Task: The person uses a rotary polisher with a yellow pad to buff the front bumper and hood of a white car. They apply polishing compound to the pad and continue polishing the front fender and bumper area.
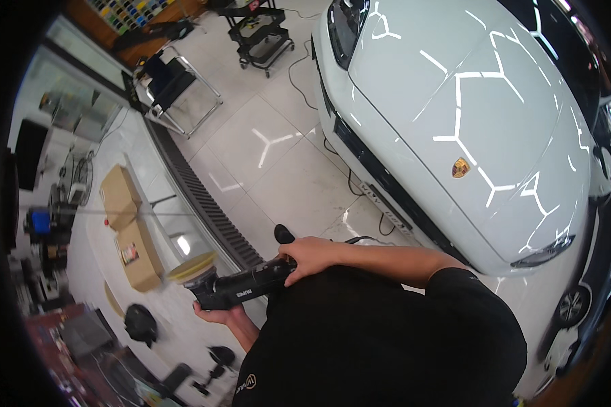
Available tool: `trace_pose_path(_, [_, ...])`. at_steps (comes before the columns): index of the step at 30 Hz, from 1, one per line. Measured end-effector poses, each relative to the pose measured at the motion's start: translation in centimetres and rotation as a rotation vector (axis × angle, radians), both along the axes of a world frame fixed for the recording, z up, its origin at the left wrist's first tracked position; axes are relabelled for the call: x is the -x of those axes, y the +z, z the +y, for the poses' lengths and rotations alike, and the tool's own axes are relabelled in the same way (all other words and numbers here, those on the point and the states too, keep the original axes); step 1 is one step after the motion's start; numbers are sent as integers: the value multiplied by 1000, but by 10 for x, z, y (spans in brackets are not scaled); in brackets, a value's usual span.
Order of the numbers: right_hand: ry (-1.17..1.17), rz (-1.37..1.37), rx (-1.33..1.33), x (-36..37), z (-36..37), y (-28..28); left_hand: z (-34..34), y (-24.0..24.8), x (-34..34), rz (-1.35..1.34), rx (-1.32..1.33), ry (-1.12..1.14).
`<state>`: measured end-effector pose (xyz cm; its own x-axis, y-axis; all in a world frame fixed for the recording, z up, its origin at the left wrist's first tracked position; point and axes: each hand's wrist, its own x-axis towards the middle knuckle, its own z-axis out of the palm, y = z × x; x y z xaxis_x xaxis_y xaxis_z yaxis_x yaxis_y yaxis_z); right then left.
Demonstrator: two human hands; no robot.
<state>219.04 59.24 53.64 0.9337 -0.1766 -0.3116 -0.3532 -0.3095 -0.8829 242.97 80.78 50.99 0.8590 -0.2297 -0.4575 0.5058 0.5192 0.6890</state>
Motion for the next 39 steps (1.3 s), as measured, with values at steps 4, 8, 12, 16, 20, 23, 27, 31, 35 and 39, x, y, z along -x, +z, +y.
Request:
trace_pose_path(4, [-154, 42, 19, -79, -31, 15, -87, 7, -122, -32, 42, -204])
trace_pose_path(8, [-446, 17, -66, -136, -69, 24, -182, 19, -212, -27, 73, -499])
trace_pose_path(12, [-616, -27, -60, -177, -136, -1, -298, 15, -267, -57, 91, -624])
trace_pose_path(16, [-714, -82, -21, -224, -217, -36, -406, 8, -307, -41, -23, -596])
trace_pose_path(20, [-694, -62, -66, -281, -303, -42, -489, 11, -361, -96, 77, -740])
trace_pose_path(23, [-645, -19, -117, -322, -349, -32, -532, 10, -404, -25, 66, -689])
trace_pose_path(27, [-629, -17, -43, -379, -423, -22, -599, 3, -460, -97, 240, -732])
trace_pose_path(31, [-739, 18, -15, -428, -486, -22, -691, -6, -512, 9, 147, -651])
trace_pose_path(35, [-895, -14, 19, -501, -541, -18, -791, -8, -573, -29, 275, -805])
trace_pose_path(39, [-938, 22, -20, -553, -568, 2, -844, -3, -623, 13, 559, -1090])
